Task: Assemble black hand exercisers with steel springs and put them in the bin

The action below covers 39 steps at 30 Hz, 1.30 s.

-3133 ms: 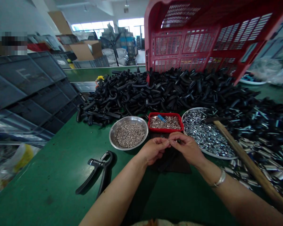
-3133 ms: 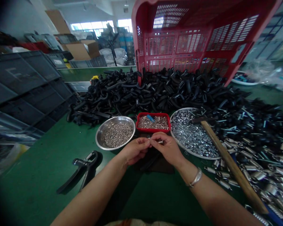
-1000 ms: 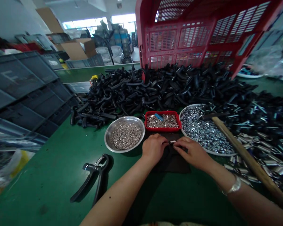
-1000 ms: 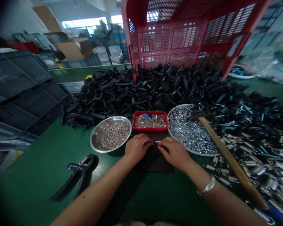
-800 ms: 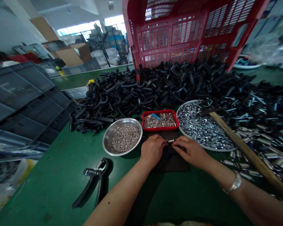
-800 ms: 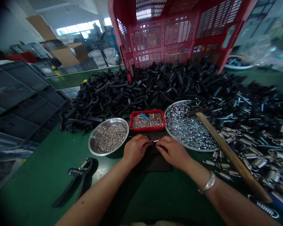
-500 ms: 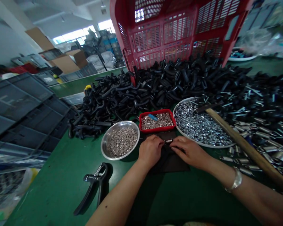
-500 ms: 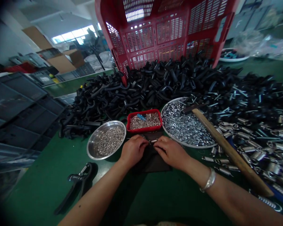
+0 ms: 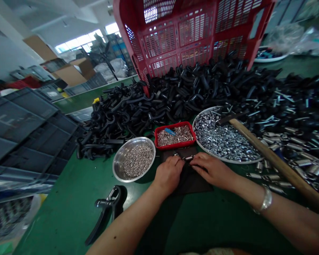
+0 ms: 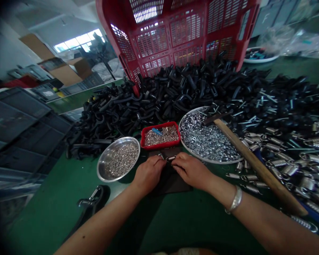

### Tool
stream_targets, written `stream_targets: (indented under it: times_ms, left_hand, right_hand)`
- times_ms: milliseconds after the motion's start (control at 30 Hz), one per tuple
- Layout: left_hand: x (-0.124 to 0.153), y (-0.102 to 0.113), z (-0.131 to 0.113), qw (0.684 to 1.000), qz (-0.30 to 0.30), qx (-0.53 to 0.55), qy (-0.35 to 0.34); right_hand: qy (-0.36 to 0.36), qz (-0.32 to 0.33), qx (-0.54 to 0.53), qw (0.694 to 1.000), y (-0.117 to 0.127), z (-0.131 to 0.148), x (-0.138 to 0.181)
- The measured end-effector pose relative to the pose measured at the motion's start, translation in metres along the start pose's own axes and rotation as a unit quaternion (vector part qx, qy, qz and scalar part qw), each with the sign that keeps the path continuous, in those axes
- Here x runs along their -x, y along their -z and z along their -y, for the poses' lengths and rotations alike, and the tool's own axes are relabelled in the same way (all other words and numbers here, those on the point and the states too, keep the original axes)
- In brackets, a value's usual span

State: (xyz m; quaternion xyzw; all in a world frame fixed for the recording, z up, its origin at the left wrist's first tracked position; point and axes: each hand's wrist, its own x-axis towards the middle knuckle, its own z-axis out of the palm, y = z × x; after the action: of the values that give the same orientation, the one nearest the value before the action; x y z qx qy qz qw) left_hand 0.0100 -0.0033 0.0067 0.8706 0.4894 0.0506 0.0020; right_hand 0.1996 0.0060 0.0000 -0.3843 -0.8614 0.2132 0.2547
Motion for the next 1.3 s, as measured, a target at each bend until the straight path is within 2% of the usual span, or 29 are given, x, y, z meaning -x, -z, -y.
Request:
stream_targets:
  times_ms: [200, 300, 400, 600, 800, 1067, 1300]
  left_hand:
    - [0.008, 0.011, 0.002, 0.996, -0.038, 0.073, 0.046]
    - [0.009, 0.009, 0.002, 0.993, -0.017, 0.087, 0.082]
    - [0.008, 0.006, 0.001, 0.991, 0.016, 0.089, 0.102]
    - [0.006, 0.005, 0.001, 0.989, 0.024, 0.099, 0.106]
    - [0.007, 0.005, -0.001, 0.987, 0.026, 0.101, 0.121]
    - [0.008, 0.006, -0.003, 0.987, 0.027, 0.095, 0.128]
    - [0.010, 0.004, -0.003, 0.987, 0.000, 0.100, 0.126]
  right_hand:
    - [-0.008, 0.015, 0.052, 0.998, 0.004, 0.001, -0.001]
    - [-0.026, 0.078, 0.123, 0.989, 0.011, 0.004, -0.013]
    - [-0.012, 0.143, 0.190, 0.971, 0.018, 0.009, -0.029]
    - [0.008, 0.192, 0.212, 0.958, 0.022, 0.013, -0.045]
    - [-0.019, 0.188, 0.234, 0.954, 0.016, 0.010, -0.047]
    - [0.031, 0.205, 0.268, 0.941, 0.014, 0.014, -0.049]
    - [0.067, 0.220, 0.257, 0.939, 0.020, 0.012, -0.049]
